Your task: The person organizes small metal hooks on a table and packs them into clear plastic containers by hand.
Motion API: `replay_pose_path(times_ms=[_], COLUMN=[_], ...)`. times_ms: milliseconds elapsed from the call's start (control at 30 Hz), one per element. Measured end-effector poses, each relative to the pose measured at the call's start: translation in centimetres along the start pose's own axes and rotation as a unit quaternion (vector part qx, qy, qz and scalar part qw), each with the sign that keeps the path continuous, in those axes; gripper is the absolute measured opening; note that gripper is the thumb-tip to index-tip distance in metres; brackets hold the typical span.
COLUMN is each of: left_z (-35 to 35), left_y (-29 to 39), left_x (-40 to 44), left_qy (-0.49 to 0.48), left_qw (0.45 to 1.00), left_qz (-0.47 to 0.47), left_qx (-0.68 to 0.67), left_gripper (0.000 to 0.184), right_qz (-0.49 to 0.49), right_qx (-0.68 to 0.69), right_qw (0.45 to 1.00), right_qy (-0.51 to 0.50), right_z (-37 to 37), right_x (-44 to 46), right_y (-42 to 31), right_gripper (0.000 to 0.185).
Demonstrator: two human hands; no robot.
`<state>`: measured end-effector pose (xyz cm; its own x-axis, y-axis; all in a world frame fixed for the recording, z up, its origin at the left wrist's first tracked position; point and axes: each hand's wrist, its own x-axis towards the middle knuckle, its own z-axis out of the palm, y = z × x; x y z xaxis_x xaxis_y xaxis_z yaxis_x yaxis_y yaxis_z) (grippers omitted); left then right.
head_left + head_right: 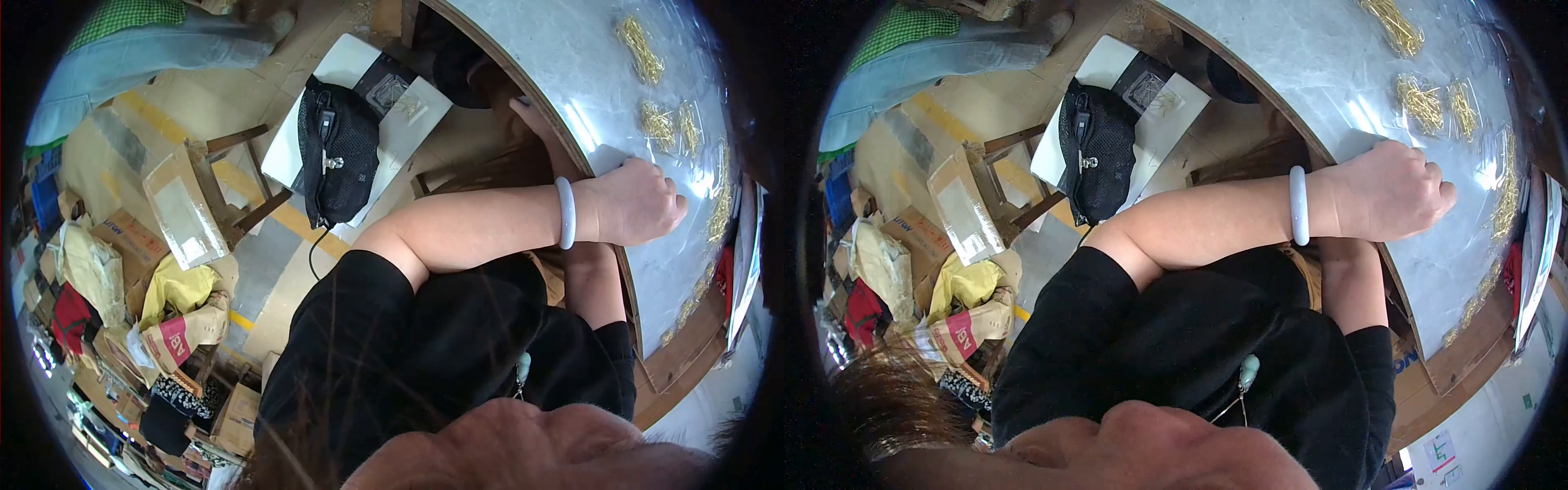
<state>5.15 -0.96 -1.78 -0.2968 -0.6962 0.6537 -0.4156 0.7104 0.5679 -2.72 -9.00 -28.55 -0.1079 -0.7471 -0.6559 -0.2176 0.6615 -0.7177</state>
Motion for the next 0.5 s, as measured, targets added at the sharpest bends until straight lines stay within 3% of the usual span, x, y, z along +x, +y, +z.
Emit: replay_pose_path(times_ms=[200,300,500], left_z=[0.2,-0.2,0.3], left_y=[-0.1,-0.1,-0.5], left_x=[-0.1,0.0,0.0], left_qy=[0.01,0.001,0.021], left_qw=[1.0,0.999,0.999], left_qz=[0.008,0.019,0.025], left_qx=[0.013,0.047,0.043], left_gripper=[0.013,0.013,0.014], right_qz=[-0.022,-0.078,-0.208], right_qx=[-0.001,-0.028,-0.147], right_qw=[1.0,0.996,0.943], right_qy=[0.014,0.038,0.215], right_z=[-2.9,-6.9,-17.6], right_x=[-2.8,-6.3,-10.1], right_y=[-0.8,-1.9,-2.5], right_gripper=[0.061,0.061,0.061])
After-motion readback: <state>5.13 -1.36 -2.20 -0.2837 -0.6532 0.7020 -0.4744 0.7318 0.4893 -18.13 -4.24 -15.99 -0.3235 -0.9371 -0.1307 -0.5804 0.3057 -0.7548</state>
